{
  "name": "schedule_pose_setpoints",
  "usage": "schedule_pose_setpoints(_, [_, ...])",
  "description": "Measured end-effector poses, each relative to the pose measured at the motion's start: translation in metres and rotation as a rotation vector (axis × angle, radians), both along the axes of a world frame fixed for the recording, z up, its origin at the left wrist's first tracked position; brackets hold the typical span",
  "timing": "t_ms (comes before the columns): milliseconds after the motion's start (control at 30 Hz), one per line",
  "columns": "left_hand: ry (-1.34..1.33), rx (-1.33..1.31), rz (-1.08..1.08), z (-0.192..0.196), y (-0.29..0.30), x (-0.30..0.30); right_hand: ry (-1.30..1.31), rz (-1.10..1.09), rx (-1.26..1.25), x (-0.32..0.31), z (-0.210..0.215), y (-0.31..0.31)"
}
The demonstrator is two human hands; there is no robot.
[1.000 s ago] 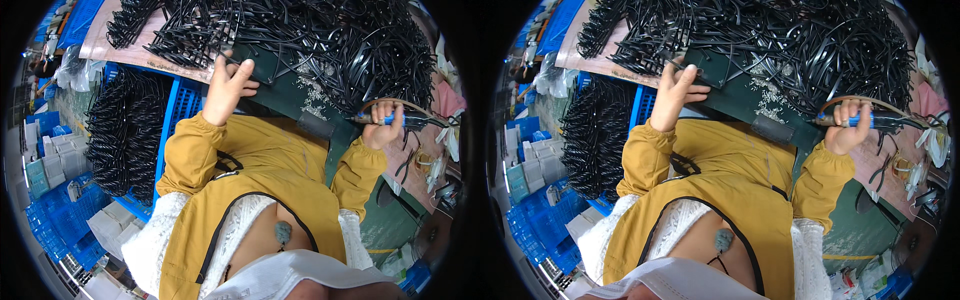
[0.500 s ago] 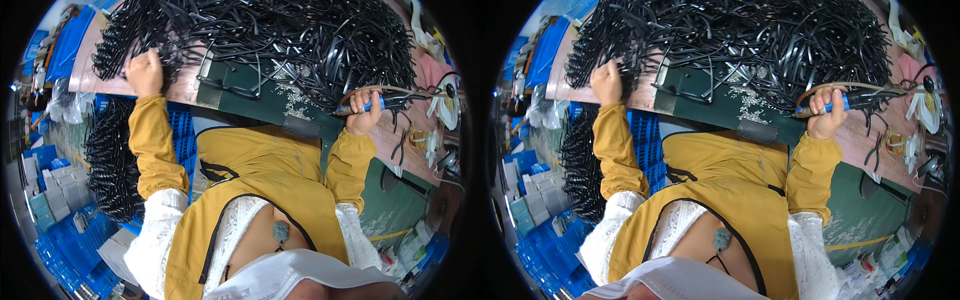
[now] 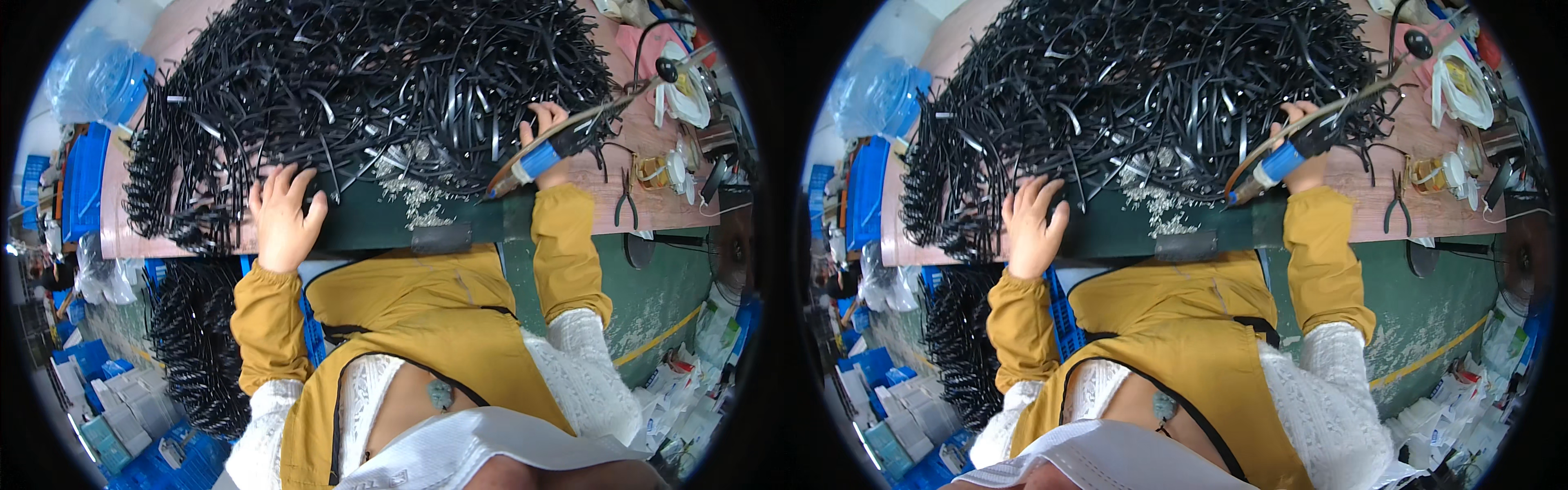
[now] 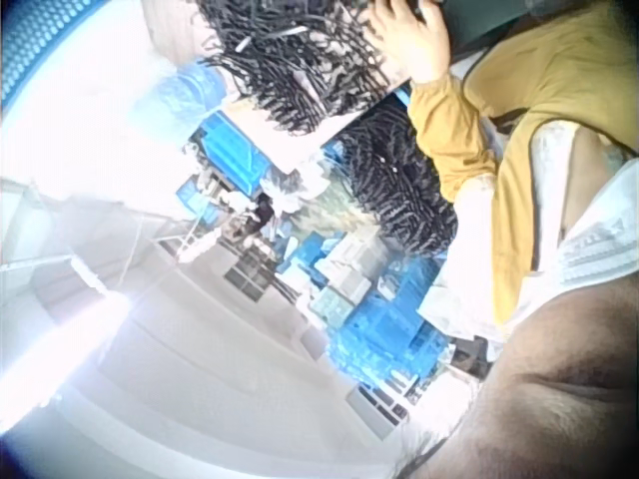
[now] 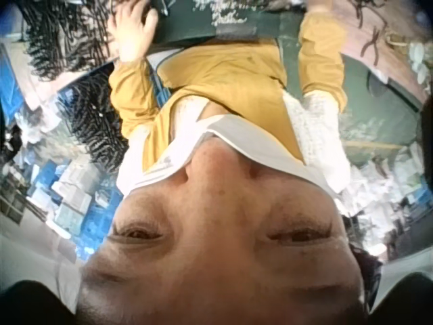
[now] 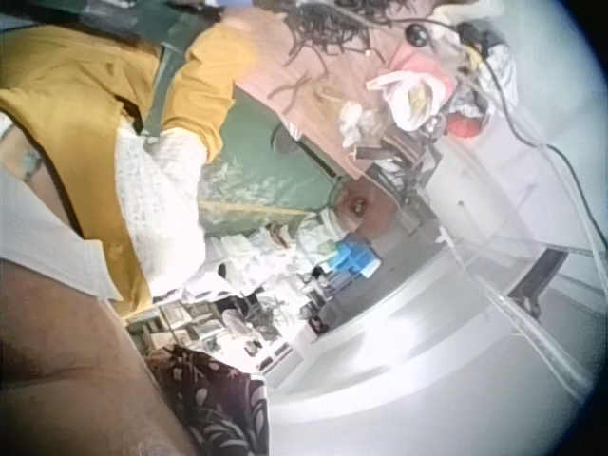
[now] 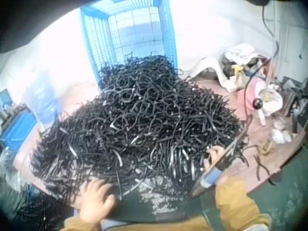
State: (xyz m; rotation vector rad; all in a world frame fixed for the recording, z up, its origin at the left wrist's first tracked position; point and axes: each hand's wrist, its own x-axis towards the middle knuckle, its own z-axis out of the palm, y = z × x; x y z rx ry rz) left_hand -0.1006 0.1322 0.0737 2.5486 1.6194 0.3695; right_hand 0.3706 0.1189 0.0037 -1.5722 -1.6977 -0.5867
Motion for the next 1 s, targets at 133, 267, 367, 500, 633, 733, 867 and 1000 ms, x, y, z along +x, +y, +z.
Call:
schedule_pose_setpoints(133, [-0.342, 0.085, -0.148, 0.06, 0.046, 0.059, 0.215, -0.09, -0.081, 0.009, -0.019, 0.008])
schedule_pose_setpoints(267, [-0.239, 0.285, -0.194, 0.064, 0.15, 0.166, 0.359, -0.095, 0.03, 0.022, -0.017, 0.006])
schedule_pose_setpoints(367, [0.222, 0.266, -0.016, 0.04, 0.21, 0.227, 0.516, 0.047, 0.219, 0.022, -0.006, 0.001])
schedule_pose_setpoints(500, [0.235, -0.061, 0.091, 0.048, 0.229, 0.234, 0.905, -0.006, -0.062, 0.017, 0.001, -0.006])
schedule_pose_setpoints(633, [0.039, 0.201, 0.113, 0.075, 0.209, 0.19, 0.729, -0.149, 0.039, 0.012, 0.002, -0.006])
schedule_pose_setpoints(733, [0.089, 0.235, -0.018, 0.079, 0.193, 0.167, 0.807, -0.035, 0.126, 0.011, 0.016, -0.006])
schedule_pose_setpoints(867, [-0.096, 0.244, -0.115, 0.087, 0.168, 0.145, 1.174, 0.104, 0.411, 0.009, 0.052, -0.027])
schedule_pose_setpoints(1000, [-0.552, 0.364, -0.183, 0.109, 0.108, 0.105, 1.248, 0.107, 0.645, -0.031, 0.073, -0.093])
